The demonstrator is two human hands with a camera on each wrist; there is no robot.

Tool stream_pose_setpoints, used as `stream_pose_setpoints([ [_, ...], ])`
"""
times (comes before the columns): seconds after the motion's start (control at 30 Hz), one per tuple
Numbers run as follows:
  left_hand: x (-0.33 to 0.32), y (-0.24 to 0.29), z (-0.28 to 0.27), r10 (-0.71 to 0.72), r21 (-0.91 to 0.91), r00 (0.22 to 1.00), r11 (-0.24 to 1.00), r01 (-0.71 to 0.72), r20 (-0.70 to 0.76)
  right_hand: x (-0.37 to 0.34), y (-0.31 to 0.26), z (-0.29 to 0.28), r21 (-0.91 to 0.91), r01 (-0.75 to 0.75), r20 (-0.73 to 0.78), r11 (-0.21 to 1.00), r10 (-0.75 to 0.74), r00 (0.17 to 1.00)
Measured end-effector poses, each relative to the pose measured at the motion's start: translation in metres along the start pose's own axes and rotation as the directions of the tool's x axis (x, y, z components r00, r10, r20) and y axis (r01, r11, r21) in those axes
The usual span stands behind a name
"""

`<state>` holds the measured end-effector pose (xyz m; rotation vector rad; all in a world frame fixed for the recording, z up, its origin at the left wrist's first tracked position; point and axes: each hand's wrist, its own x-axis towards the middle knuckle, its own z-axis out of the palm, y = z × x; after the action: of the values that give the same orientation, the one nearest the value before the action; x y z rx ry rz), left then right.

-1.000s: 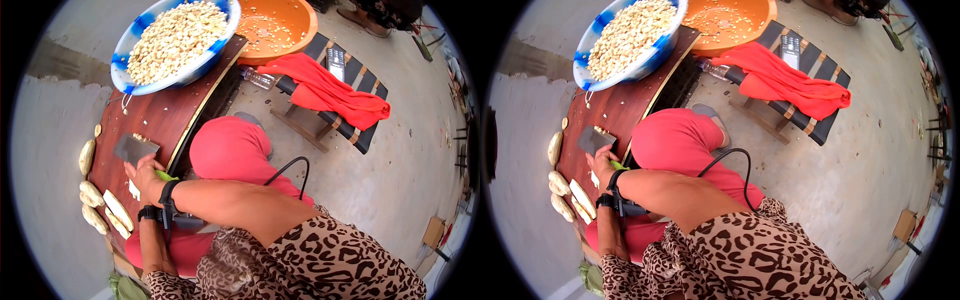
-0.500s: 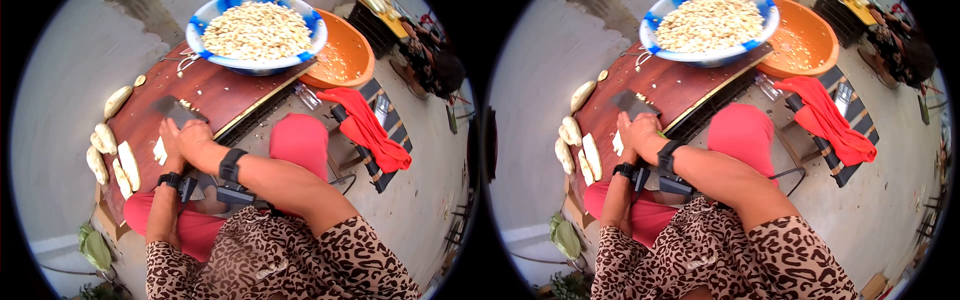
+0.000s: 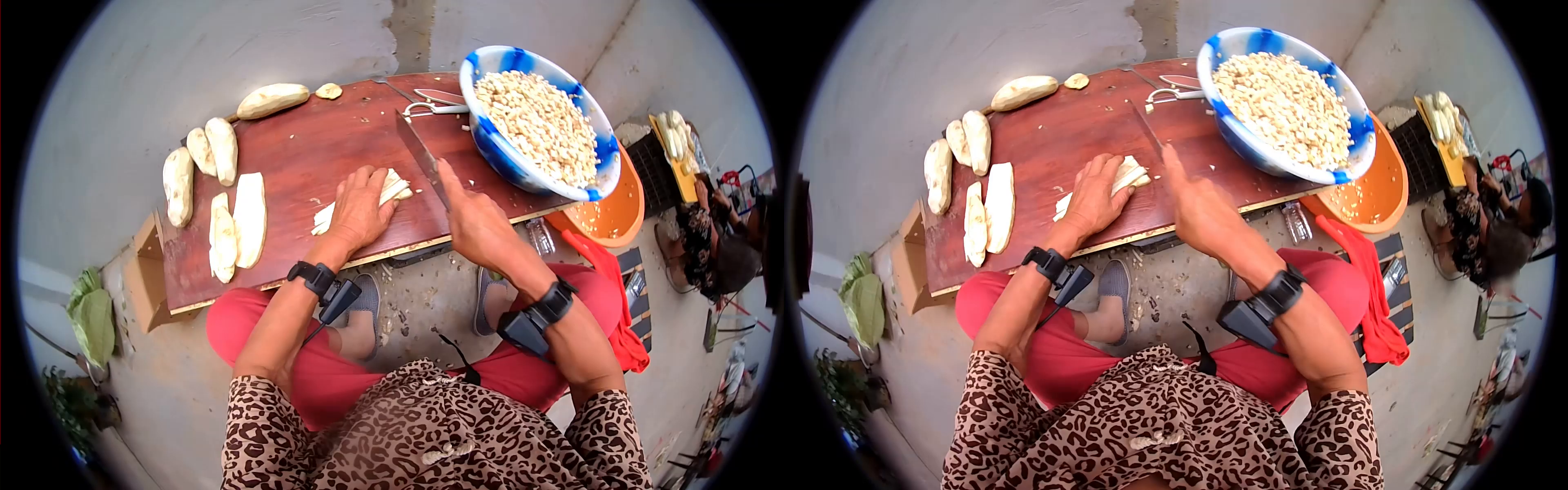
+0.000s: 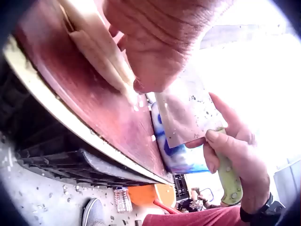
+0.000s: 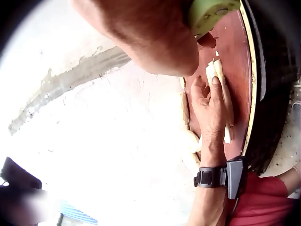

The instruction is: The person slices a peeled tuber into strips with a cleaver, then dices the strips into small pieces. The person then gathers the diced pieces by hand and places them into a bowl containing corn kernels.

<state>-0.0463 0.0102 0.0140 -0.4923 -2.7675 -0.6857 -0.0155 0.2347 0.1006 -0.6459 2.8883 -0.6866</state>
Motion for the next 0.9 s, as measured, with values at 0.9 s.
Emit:
stream_pose_setpoints([
  [0.9,-0.006,0.000,0.010,0.113,0.015,0.987,0.994,-0.112,-0.114,0.000,-0.047,-0.006,-0.102,0.036,0.194,0.994,-0.016,0.981],
])
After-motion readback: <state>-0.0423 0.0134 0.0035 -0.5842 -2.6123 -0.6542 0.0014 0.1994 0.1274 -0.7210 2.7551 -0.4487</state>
